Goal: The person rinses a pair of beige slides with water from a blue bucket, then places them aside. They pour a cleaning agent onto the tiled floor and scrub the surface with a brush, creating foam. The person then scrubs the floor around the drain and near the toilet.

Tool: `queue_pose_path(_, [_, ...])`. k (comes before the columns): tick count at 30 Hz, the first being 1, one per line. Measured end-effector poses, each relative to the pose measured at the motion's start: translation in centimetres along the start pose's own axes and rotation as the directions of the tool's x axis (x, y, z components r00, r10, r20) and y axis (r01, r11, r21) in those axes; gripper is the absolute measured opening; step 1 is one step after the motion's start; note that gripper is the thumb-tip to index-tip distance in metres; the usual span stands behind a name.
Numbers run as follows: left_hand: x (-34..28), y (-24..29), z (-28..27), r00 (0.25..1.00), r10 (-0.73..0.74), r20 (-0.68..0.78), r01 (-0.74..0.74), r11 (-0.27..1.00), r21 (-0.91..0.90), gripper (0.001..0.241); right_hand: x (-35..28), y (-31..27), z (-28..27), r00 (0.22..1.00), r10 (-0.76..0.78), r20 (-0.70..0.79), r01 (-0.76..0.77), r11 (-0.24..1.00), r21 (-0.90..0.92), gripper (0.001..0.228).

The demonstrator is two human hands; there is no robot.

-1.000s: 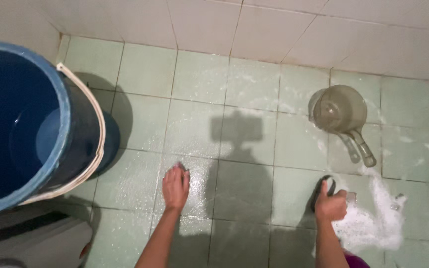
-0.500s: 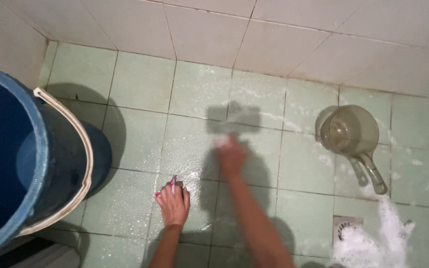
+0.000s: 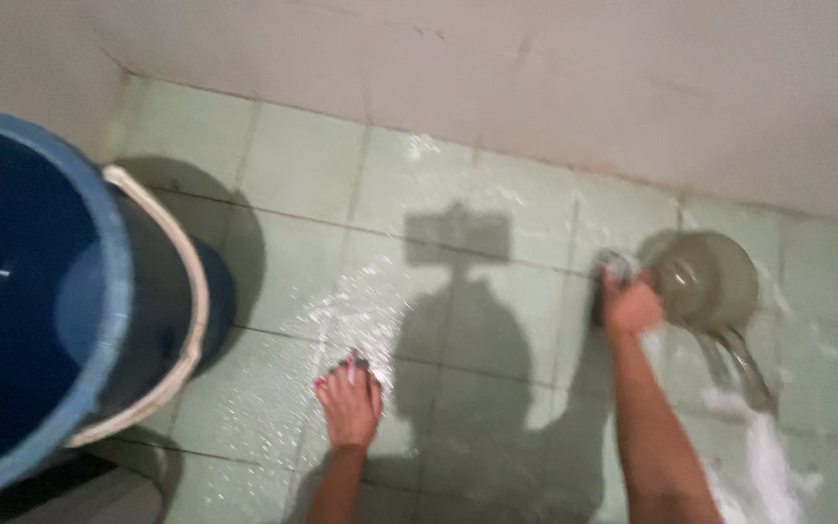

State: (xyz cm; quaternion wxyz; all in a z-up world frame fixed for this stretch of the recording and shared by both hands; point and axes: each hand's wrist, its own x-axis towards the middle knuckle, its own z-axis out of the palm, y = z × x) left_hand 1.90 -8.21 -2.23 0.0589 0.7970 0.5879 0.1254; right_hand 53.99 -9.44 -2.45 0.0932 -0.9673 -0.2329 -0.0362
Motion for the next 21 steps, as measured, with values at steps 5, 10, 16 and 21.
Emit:
queue_pose_path(5, [0.1,-0.8,0.9,0.999,0.041,-0.001,-0.041,0.997,-0.063,0.037,-0.5,-12.5,2.5,0.996,-0.069,-0.053,0.077,0.983,0.168,0.073])
queue_pose_path(10, [-0.4,-0.9,2.0,0.999,0.010,-0.050,-0.018,0.987,-0.158,0.037,-17.3,-39.9,7.6,0.771,-0.637,-0.009,0.608,0.731,0.310,0.059])
queue_pose_path(16, [-0.6,-1.4,2.6,0.998,0.029,-0.063,-0.042,0.975,-0.218,0.039,-31.1,-46.3,6.1,0.278,-0.936,0.216,0.864,0.342,0.369,0.055])
queue_pose_path(21, [-0.8,-0.5,0.6,0.987,0.027,-0.158,-0.055,0.982,-0.178,0.020,-8.3,-35.9,11.0,0.598,-0.801,0.026,0.797,0.597,0.085,0.051])
